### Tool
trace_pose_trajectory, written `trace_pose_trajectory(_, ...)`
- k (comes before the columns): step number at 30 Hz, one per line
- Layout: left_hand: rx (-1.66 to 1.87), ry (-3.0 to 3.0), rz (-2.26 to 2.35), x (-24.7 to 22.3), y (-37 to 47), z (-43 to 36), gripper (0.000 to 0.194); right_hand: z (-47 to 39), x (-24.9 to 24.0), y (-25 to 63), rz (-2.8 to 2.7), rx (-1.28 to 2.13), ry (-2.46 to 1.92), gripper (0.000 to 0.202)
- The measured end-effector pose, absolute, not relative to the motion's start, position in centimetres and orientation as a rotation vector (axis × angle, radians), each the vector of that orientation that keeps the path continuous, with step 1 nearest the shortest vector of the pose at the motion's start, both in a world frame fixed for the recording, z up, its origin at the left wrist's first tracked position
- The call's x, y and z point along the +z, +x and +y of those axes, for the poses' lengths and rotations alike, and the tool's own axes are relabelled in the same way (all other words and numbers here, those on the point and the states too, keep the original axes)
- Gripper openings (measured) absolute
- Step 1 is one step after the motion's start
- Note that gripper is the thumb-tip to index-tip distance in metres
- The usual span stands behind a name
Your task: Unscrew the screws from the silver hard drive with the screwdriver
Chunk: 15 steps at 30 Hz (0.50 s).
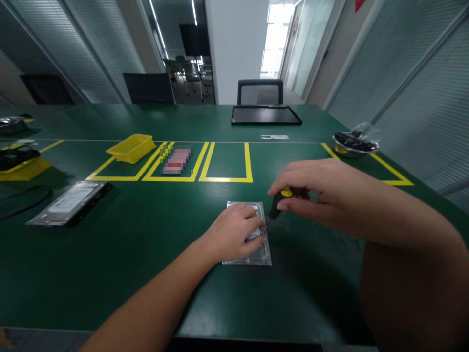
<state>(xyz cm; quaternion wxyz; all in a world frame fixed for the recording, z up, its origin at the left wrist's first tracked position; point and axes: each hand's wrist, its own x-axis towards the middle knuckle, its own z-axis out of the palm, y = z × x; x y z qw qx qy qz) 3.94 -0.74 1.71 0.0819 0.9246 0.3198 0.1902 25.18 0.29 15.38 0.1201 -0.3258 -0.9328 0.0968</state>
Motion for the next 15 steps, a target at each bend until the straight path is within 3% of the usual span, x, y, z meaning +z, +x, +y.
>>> trace_pose_trajectory(7,0.562,2.755,0.955,1.8,3.9,-0.8,0.028,0.2,15.2,24.7,-2.716,0.104,-1.068,0.014)
trace_pose_trajectory(15,0.555,2.74,0.963,1.7,3.9,-0.7,0.027,-0.5,14.6,23.0,-2.671,-0.208,-1.346,0.031)
